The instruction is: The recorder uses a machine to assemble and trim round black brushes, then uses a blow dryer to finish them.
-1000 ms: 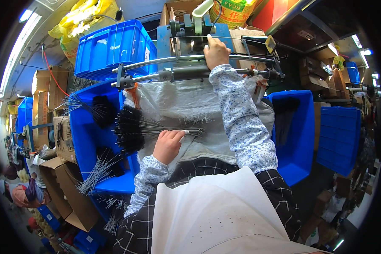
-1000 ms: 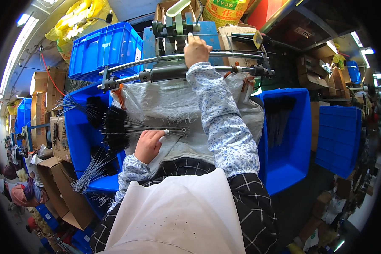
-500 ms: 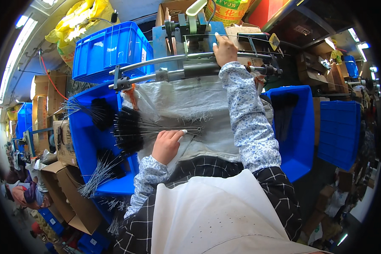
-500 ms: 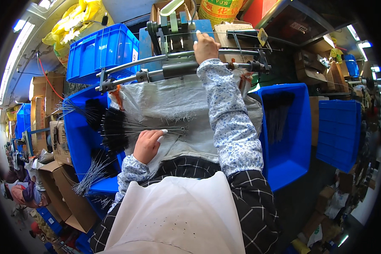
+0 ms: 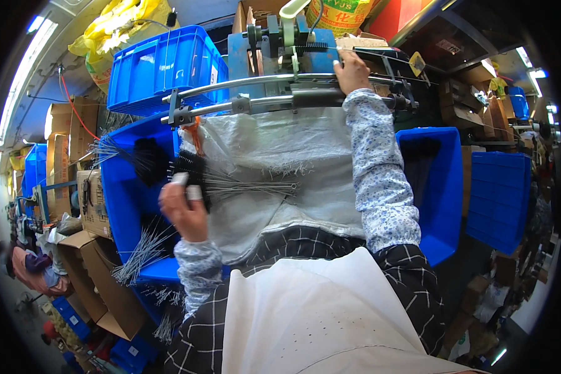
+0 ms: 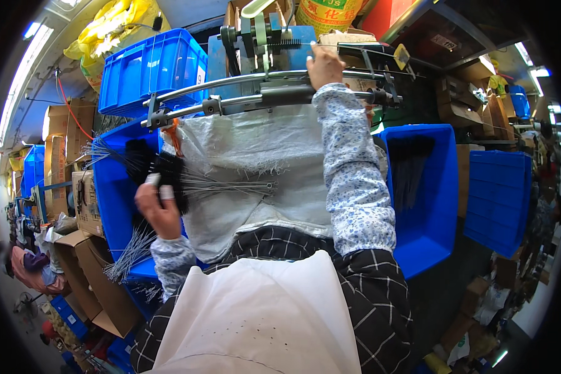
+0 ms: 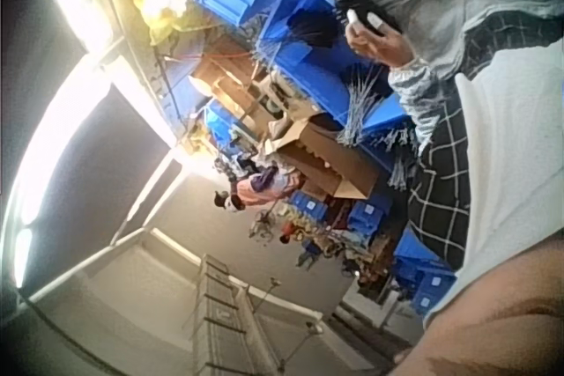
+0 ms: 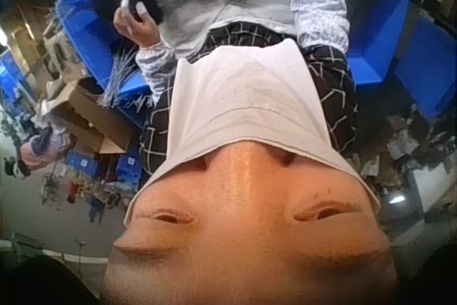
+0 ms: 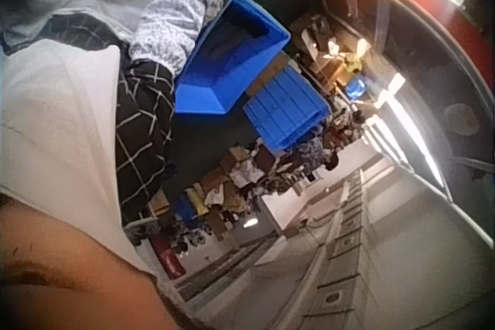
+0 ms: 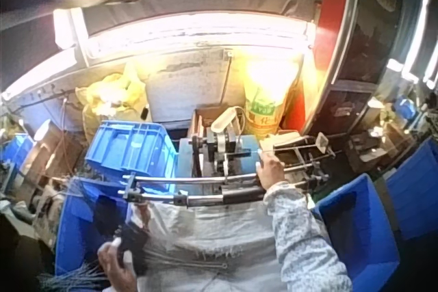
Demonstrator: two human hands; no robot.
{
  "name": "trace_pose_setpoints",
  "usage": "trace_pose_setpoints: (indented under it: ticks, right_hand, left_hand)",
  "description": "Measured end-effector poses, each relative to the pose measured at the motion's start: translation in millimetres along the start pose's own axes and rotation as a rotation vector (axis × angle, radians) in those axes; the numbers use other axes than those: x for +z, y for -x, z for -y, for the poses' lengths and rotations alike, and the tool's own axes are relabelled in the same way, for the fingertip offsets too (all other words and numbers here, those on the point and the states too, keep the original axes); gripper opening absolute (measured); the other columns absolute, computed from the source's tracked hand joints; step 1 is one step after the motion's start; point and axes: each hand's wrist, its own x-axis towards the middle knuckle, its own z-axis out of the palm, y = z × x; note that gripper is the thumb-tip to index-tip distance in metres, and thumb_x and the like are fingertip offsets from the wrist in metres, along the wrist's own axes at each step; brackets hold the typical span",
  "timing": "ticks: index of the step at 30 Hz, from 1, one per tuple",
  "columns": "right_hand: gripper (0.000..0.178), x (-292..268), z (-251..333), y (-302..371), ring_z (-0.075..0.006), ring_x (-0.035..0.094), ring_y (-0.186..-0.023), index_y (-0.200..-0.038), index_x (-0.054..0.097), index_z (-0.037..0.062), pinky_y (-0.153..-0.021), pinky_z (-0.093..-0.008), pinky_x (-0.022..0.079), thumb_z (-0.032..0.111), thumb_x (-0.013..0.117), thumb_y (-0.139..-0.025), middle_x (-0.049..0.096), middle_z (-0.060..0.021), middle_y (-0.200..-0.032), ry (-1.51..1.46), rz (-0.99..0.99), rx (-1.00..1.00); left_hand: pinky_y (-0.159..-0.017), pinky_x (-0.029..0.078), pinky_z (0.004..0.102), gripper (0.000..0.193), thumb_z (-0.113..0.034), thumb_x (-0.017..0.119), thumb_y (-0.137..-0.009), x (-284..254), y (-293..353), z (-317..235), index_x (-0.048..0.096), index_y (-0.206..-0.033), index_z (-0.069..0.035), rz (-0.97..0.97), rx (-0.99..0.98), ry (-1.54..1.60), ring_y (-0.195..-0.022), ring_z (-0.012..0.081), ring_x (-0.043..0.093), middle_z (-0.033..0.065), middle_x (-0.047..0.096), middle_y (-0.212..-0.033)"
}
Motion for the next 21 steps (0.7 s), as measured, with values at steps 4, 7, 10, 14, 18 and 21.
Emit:
trace_pose_setpoints:
  ticks: [4, 7, 10, 14, 18, 21]
  right_hand:
    - [0.029, -10, -14, -14, -0.0271, 0.052, -0.094, -0.100, 0.056, 0.0151, -0.078, -0.0408, 0.037, 0.025, 0.052, -0.074, 0.055, -0.0099, -0.101, 0.035, 0.144, 0.008]
    - [0.030, -42, -18, -33, -0.0277, 0.052, -0.092, -0.101, 0.053, 0.0163, -0.082, -0.0378, 0.038, 0.034, 0.038, -0.082, 0.054, -0.0096, -0.100, 0.229, 0.071, 0.097]
    - [0.029, -26, -66, -56, -0.0279, 0.046, -0.101, -0.103, 0.053, 0.0178, -0.085, -0.0355, 0.036, 0.032, 0.038, -0.083, 0.053, -0.0096, -0.104, 0.525, 0.162, -0.153]
    - [0.021, -52, -77, -57, -0.0272, 0.052, -0.087, -0.097, 0.054, 0.0149, -0.075, -0.0341, 0.042, 0.025, 0.043, -0.083, 0.055, -0.0107, -0.092, 0.143, 0.282, -0.349]
    - [0.018, -92, -39, -1, -0.0281, 0.054, -0.080, -0.094, 0.054, 0.0169, -0.068, -0.0369, 0.044, 0.023, 0.041, -0.083, 0.055, -0.0062, -0.088, 0.184, 0.283, -0.308]
    - [0.022, -105, -49, 12, -0.0278, 0.054, -0.081, -0.098, 0.055, 0.0210, -0.067, -0.0366, 0.044, 0.026, 0.040, -0.083, 0.056, -0.0058, -0.094, 0.262, 0.209, -0.174]
  left_hand:
    - [-0.077, 0.038, 0.0298, 0.020, -0.010, 0.046, -0.081, -14, 22, 76, 0.050, -0.097, 0.001, 0.342, -0.447, 0.360, -0.085, 0.0259, 0.049, 0.0134, 0.050, -0.096]
    - [-0.071, 0.040, 0.0270, 0.016, -0.009, 0.048, -0.081, -13, 15, 71, 0.052, -0.091, 0.003, 0.322, -0.514, 0.411, -0.077, 0.0183, 0.051, 0.0098, 0.050, -0.092]
    - [-0.065, 0.041, 0.0246, 0.016, -0.011, 0.050, -0.081, -15, 10, 73, 0.053, -0.090, 0.001, 0.361, -0.676, 0.404, -0.070, 0.0140, 0.050, 0.0072, 0.052, -0.087]
    - [-0.060, 0.039, 0.0222, 0.018, -0.016, 0.052, -0.081, -22, 12, 76, 0.054, -0.090, -0.001, 0.346, -0.603, 0.323, -0.065, 0.0119, 0.047, 0.0040, 0.053, -0.075]
    - [-0.061, 0.036, 0.0275, 0.015, -0.019, 0.055, -0.078, -24, 4, 65, 0.057, -0.083, -0.005, 0.445, -0.361, 0.172, -0.065, 0.0157, 0.045, 0.0043, 0.054, -0.073]
    - [-0.062, 0.037, 0.0270, 0.014, -0.017, 0.057, -0.077, -18, -3, 62, 0.058, -0.083, -0.005, 0.398, -0.419, 0.281, -0.066, 0.0161, 0.048, 0.0058, 0.055, -0.074]
